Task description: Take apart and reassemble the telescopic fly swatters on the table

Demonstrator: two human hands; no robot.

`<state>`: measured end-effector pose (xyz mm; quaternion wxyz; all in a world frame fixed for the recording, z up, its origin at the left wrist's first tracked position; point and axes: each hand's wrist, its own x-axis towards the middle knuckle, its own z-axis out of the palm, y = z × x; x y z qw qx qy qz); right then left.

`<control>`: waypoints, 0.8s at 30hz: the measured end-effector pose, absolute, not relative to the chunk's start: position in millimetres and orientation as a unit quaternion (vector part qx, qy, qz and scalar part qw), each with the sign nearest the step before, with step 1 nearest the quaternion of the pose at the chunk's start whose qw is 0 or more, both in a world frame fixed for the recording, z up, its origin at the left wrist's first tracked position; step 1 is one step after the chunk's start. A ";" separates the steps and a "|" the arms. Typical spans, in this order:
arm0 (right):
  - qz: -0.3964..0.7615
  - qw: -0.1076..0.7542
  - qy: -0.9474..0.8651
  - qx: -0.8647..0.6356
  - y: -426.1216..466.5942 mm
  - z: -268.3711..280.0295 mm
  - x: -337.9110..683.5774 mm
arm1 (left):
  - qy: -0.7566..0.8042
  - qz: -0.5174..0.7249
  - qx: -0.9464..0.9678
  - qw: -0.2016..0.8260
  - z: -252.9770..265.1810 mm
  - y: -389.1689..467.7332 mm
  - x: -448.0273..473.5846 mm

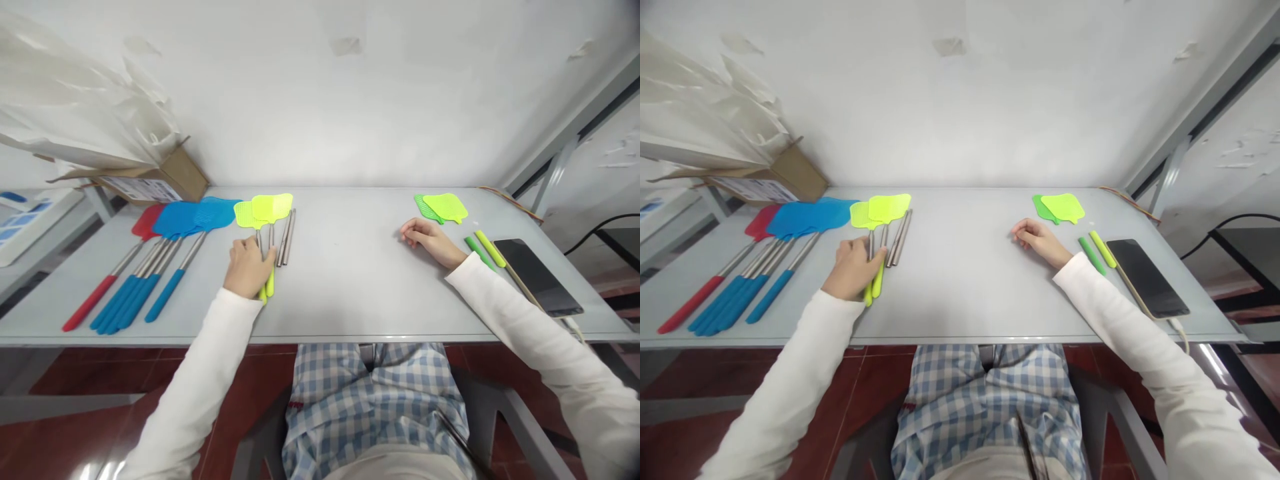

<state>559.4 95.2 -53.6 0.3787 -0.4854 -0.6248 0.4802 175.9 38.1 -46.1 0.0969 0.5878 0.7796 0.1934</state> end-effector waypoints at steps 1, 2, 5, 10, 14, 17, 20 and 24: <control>0.480 0.376 -0.626 -0.486 95.0 -53.6 559.2 | 0.784 0.191 0.583 0.093 -49.0 46.0 174.2; 0.479 0.375 -0.627 -0.487 94.8 -53.6 559.0 | 0.786 0.191 0.581 0.090 -51.2 52.7 171.2; 0.479 0.374 -0.629 -0.485 94.5 -53.6 558.9 | 0.775 0.179 0.599 0.088 -53.3 63.2 160.8; 0.479 0.370 -0.635 -0.480 94.5 -53.5 559.7 | 0.768 0.142 0.621 0.074 -49.9 61.8 146.2; 0.471 0.366 -0.647 -0.475 94.9 -56.2 559.7 | 0.763 0.125 0.632 0.052 -49.8 66.3 127.3; 0.449 0.356 -0.668 -0.475 95.2 -58.3 560.4 | 0.749 0.111 0.651 0.050 -49.0 70.8 114.2; 0.322 0.339 -0.734 -0.493 94.8 -52.2 565.1 | 0.742 0.103 0.661 0.044 -47.2 70.5 108.9; 0.034 0.261 -0.792 -0.550 91.7 -27.5 584.9 | 0.750 0.115 0.652 0.013 -47.9 67.2 108.5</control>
